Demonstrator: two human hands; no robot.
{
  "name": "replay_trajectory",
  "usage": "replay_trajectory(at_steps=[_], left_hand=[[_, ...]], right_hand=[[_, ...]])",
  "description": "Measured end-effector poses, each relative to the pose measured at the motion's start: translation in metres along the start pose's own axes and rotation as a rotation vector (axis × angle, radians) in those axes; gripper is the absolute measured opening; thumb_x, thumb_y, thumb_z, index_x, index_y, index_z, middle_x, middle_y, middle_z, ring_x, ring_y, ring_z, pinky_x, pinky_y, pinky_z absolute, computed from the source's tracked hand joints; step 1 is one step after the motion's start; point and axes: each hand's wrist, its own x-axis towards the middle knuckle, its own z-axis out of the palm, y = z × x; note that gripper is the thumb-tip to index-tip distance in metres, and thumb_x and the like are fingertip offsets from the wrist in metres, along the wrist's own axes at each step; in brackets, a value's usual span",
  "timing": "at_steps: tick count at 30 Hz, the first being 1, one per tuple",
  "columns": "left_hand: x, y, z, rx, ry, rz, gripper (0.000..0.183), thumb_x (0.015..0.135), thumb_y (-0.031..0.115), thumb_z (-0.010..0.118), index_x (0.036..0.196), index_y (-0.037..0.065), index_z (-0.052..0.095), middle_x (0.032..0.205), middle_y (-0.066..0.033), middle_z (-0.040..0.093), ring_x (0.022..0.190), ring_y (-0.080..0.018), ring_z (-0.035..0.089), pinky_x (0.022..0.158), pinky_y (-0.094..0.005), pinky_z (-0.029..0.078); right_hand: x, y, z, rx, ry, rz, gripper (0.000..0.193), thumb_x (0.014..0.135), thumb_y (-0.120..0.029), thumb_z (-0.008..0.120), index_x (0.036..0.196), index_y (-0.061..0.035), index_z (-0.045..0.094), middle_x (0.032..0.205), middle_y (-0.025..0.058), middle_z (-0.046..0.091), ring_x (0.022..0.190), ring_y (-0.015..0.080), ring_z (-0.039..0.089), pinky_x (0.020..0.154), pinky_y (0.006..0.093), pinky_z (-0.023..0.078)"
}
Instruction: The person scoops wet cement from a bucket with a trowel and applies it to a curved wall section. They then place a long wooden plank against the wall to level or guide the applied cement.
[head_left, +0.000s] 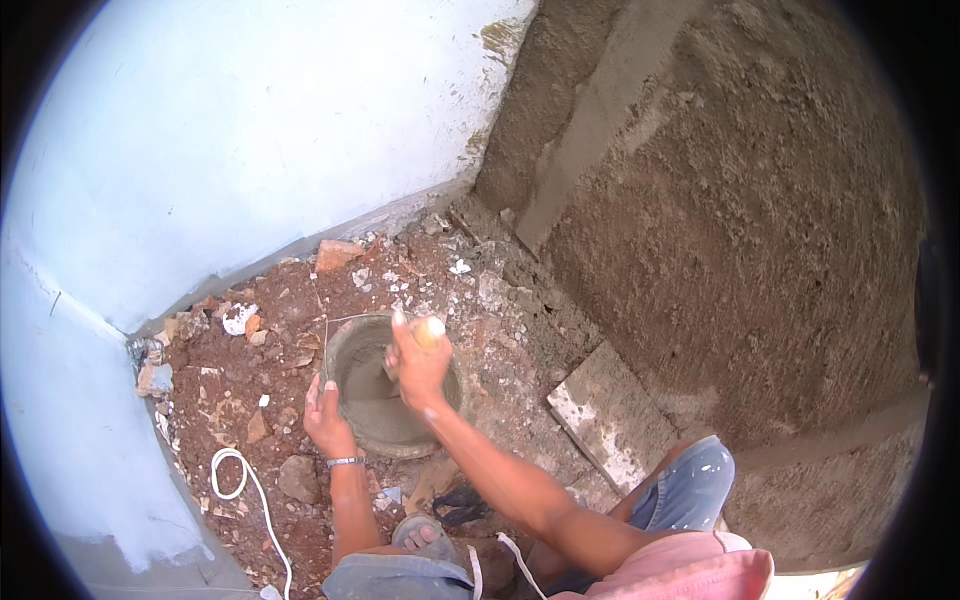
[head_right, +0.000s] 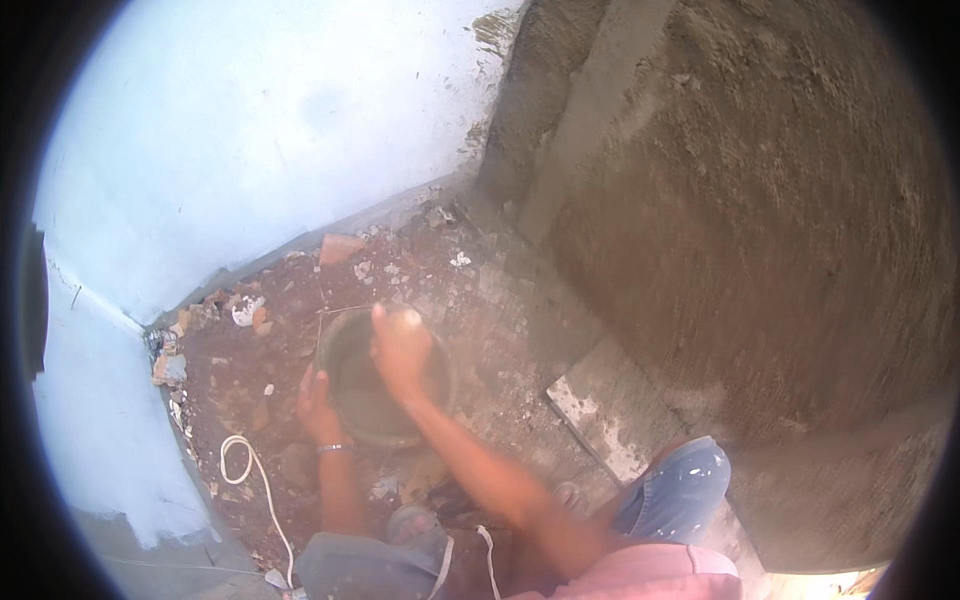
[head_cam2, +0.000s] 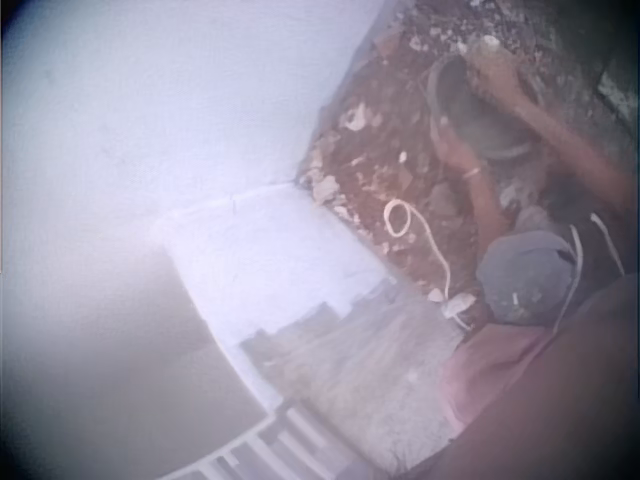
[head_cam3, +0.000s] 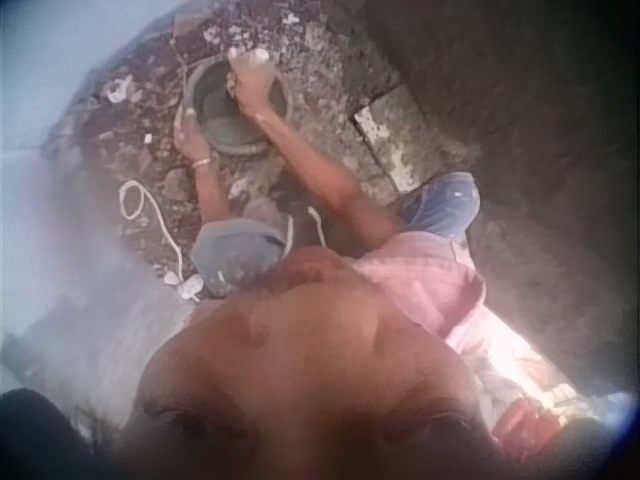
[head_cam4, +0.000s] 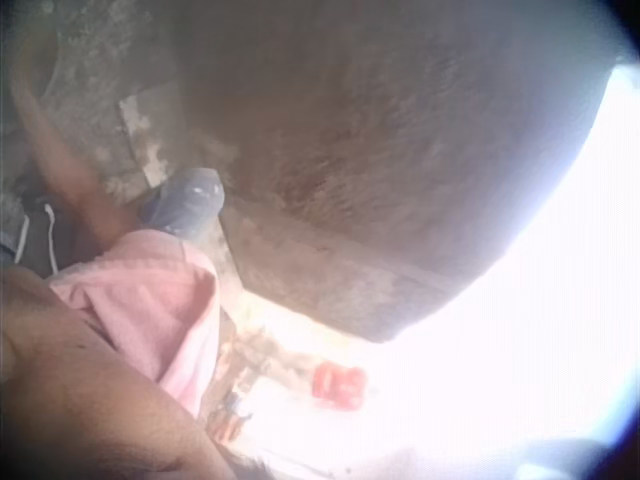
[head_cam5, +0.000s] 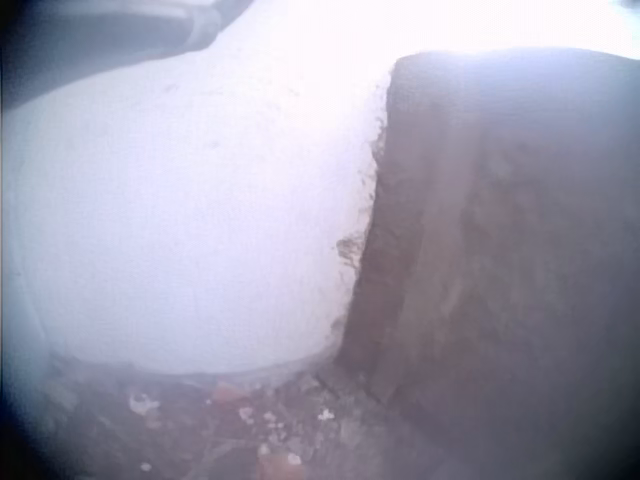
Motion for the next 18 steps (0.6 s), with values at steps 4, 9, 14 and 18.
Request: replay_trajectory(at_steps=[4, 9, 14, 18], left_hand=[[0.003, -0.007, -0.001, 0.081, 0.008, -0.006, 0.047, 0.1, 0.013, 0.068, 0.14, -0.009, 0.057, 0.133, -0.0178, 0.066, 0.119, -0.0216, 0.062, 0.106, -0.035, 0.047], [0.004, -0.02, 0.002, -0.041, -0.031, 0.024, 0.048, 0.101, 0.014, 0.067, 0.141, -0.009, 0.058, 0.135, -0.0183, 0.065, 0.121, -0.0232, 0.061, 0.107, -0.0355, 0.046], [0.013, -0.034, -0.007, 0.0, -0.041, 0.043, 0.051, 0.101, 0.018, 0.067, 0.142, -0.01, 0.056, 0.135, -0.0198, 0.065, 0.121, -0.0244, 0.062, 0.108, -0.0369, 0.046], [0.013, -0.034, -0.012, -0.017, -0.029, 0.013, 0.054, 0.101, 0.021, 0.067, 0.143, -0.011, 0.055, 0.136, -0.021, 0.065, 0.121, -0.0256, 0.062, 0.108, -0.0385, 0.046]], right_hand=[[0.045, -0.013, 0.008, 0.039, -0.002, -0.208, 0.027, 0.098, -0.016, 0.078, 0.088, -0.0094, 0.053, 0.063, -0.0004, 0.055, 0.05, 0.0087, 0.053, 0.047, 0.0268, 0.044], [0.035, -0.014, -0.049, -0.47, 0.107, -0.278, 0.031, 0.098, -0.021, 0.078, 0.081, -0.0096, 0.055, 0.063, -0.0006, 0.061, 0.049, 0.0075, 0.054, 0.046, 0.0258, 0.044], [-0.003, 0.011, -0.043, -0.208, 0.046, -0.197, 0.031, 0.098, -0.024, 0.078, 0.084, -0.0099, 0.054, 0.064, -0.0008, 0.059, 0.051, 0.008, 0.055, 0.046, 0.0257, 0.044], [0.016, 0.0, -0.003, 0.034, 0.024, -0.024, 0.031, 0.099, -0.026, 0.078, 0.088, -0.0099, 0.054, 0.065, -0.0012, 0.058, 0.052, 0.0085, 0.055, 0.046, 0.026, 0.044]])
